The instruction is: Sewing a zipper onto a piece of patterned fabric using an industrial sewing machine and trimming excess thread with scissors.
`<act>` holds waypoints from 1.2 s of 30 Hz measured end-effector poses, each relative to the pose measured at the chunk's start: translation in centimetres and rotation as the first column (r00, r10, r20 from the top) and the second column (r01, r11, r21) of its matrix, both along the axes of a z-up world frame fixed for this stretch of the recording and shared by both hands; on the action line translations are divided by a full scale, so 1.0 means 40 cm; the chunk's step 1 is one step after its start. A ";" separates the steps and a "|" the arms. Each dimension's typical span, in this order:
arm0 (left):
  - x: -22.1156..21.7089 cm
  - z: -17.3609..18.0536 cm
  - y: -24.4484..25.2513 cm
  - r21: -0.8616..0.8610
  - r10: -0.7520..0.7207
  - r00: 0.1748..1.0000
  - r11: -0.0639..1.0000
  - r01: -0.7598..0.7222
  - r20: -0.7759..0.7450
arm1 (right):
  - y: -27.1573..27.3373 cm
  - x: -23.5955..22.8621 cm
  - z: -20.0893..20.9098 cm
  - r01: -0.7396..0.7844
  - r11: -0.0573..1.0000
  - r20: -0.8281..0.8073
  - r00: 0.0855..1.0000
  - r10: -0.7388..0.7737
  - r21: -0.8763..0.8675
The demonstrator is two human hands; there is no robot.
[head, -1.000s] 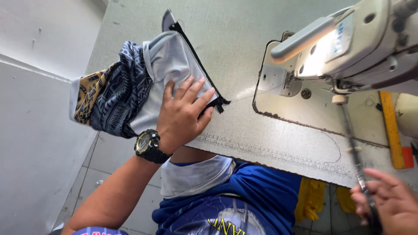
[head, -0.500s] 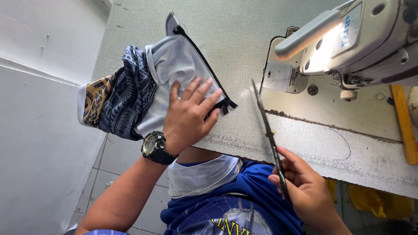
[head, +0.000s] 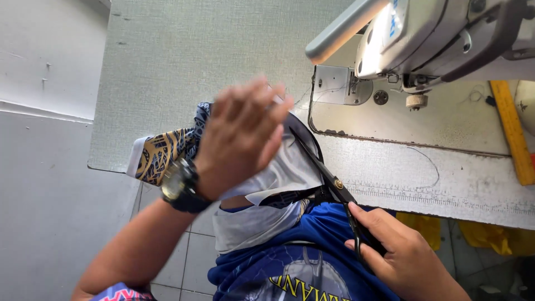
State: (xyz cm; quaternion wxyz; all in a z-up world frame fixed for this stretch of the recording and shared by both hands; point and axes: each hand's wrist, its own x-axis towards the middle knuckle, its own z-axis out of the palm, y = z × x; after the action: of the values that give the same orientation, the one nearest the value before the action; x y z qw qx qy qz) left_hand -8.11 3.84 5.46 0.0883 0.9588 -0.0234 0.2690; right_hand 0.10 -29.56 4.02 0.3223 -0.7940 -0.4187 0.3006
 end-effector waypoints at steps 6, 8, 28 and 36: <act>0.110 0.034 0.111 0.071 -0.111 0.930 0.987 0.144 -0.352 | -0.002 0.010 -0.017 -0.031 0.999 0.036 0.999 0.030 0.017; 0.133 0.047 0.121 -0.131 -0.240 0.867 0.971 0.202 -0.437 | -0.007 0.012 -0.026 -0.030 0.999 0.040 0.999 0.029 0.038; 0.205 -0.015 0.120 -0.809 -0.323 0.927 0.587 0.039 -0.189 | 0.060 0.072 0.011 0.251 0.967 -0.472 0.859 -0.196 0.056; 0.203 -0.042 0.127 -0.818 -0.323 0.931 0.573 0.049 -0.171 | 0.017 0.081 0.019 0.258 0.962 -0.454 0.848 -0.272 -0.093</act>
State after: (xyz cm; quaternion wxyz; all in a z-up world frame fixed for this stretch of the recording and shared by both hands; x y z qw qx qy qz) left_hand 0.01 8.92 3.77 0.5405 0.8365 0.0119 0.0898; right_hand 3.34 -28.87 4.77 0.4399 -0.7537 -0.2121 0.4397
